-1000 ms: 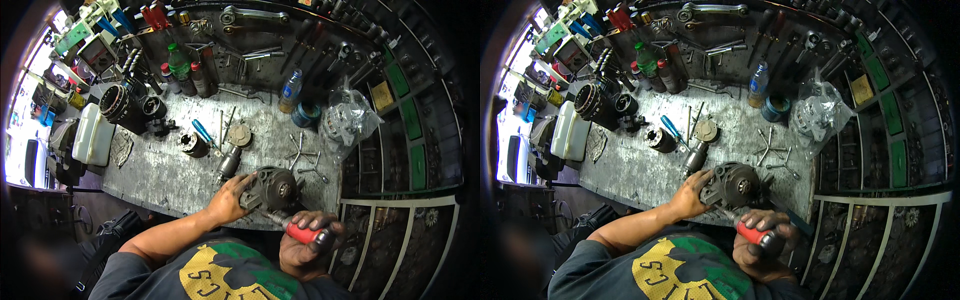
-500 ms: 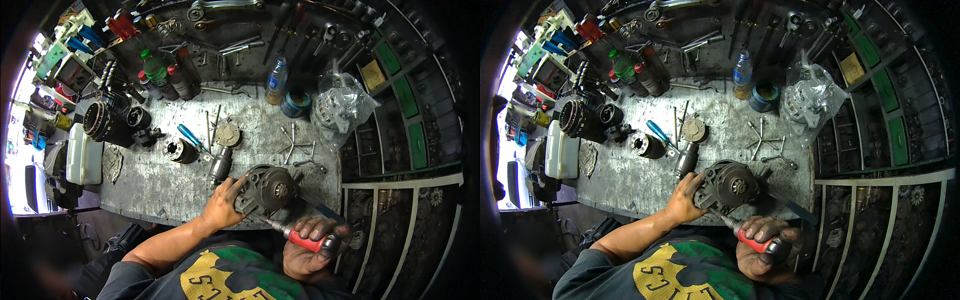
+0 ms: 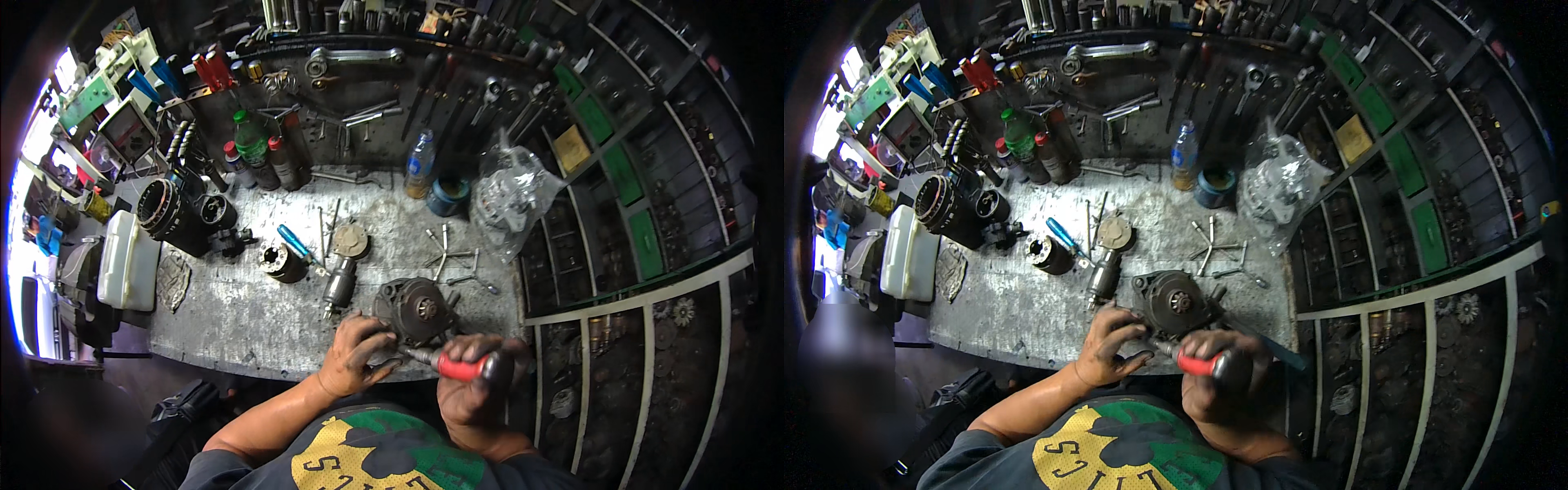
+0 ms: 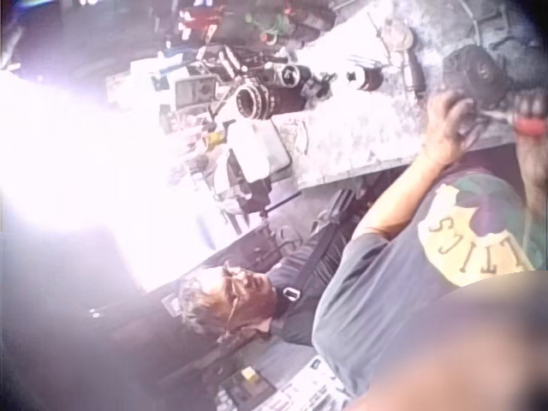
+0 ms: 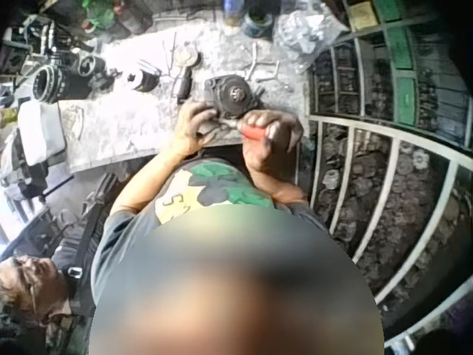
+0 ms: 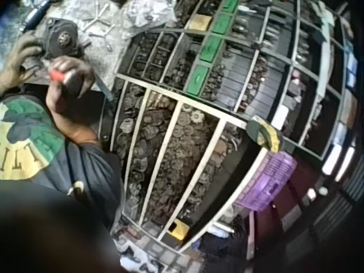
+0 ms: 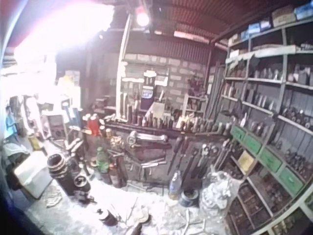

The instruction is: The person disassembles a mechanical part on a workbench using a screwdriver and pliers. They remove screws, separate components, and inspect the internal parts before placing them on the table.

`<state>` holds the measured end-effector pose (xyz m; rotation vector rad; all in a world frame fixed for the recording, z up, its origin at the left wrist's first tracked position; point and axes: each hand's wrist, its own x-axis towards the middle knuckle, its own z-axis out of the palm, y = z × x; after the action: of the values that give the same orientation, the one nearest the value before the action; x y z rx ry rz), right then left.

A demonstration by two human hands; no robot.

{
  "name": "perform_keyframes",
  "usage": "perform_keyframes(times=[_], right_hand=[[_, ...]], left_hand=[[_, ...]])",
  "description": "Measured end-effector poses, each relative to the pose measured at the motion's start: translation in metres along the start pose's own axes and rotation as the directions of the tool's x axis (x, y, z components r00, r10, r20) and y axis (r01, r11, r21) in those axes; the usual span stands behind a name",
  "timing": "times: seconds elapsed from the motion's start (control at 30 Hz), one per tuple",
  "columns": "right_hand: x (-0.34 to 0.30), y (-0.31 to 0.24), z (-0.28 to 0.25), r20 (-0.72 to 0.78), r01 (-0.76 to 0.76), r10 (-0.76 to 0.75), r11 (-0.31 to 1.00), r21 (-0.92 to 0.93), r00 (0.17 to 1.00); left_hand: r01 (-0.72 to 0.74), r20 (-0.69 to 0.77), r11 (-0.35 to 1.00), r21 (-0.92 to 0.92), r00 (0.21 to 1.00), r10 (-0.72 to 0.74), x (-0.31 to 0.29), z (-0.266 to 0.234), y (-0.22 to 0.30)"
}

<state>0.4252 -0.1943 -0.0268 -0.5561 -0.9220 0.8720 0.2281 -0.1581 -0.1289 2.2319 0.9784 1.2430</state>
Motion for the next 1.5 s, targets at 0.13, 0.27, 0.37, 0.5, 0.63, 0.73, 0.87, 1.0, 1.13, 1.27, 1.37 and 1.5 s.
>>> perform_keyframes(times=[0.13, 0.27, 0.37, 0.5, 0.63, 0.73, 0.87, 1.0, 1.13, 1.27, 1.37, 1.5], right_hand=[[0.015, -0.005, -0.021, 0.198, 0.006, 0.077, 0.922, -0.388, 0.977], [0.056, -0.021, -0.030, 0.346, 0.119, -0.009, 0.947, -0.298, 0.938], [0.112, -0.005, -0.029, 0.252, 0.261, -0.178, 0.900, -0.350, 0.951], [0.185, 0.087, -0.048, 0.412, 0.100, 0.413, 0.597, -0.796, 0.812], [0.180, 0.210, -0.071, 0.396, 0.443, 0.746, 0.151, -0.884, 0.535], [0.167, 0.264, -0.074, 0.330, 0.537, 0.824, 0.038, -0.843, 0.460], [0.166, 0.240, -0.083, 0.367, 0.536, 0.742, 0.012, -0.844, 0.561], [0.140, 0.131, -0.135, 0.131, 0.223, 0.745, -0.024, -0.975, 0.654], [0.038, 0.062, -0.199, -0.032, 0.191, 0.800, -0.182, -0.965, 0.599], [-0.013, 0.083, -0.234, 0.046, 0.176, 0.618, -0.152, -0.973, 0.785], [-0.019, 0.087, -0.243, 0.063, 0.148, 0.583, -0.100, -0.984, 0.810], [-0.029, 0.031, -0.211, -0.020, -0.021, 0.550, -0.005, -1.000, 0.835]], left_hand=[[0.039, 0.034, 0.999, -0.011, 0.999, -0.039, 0.002, 0.008, 0.006], [-0.025, 0.032, 0.999, 0.041, 0.999, 0.024, 0.003, 0.012, 0.001], [-0.020, 0.032, 0.999, 0.046, 0.999, 0.018, -0.001, 0.013, 0.001], [-0.035, 0.046, 0.994, 0.107, 0.998, 0.030, -0.002, 0.013, 0.006], [-0.051, 0.025, 0.987, 0.155, 0.999, 0.048, 0.000, 0.011, 0.010], [-0.020, 0.063, 0.990, 0.143, 0.998, 0.011, 0.001, 0.007, 0.011], [-0.028, 0.106, 0.986, 0.166, 0.994, 0.011, 0.003, 0.002, 0.009], [-0.055, 0.137, 0.996, 0.077, 0.990, 0.044, 0.006, -0.002, -0.001], [-0.107, 0.131, 0.994, 0.032, 0.986, 0.102, 0.008, -0.002, -0.012], [-0.106, 0.127, 0.994, -0.006, 0.986, 0.106, 0.008, -0.001, -0.017], [-0.112, 0.136, 0.993, -0.027, 0.984, 0.115, 0.010, -0.001, -0.019], [-0.122, 0.119, 0.991, -0.060, 0.984, 0.129, 0.011, 0.001, -0.021]])
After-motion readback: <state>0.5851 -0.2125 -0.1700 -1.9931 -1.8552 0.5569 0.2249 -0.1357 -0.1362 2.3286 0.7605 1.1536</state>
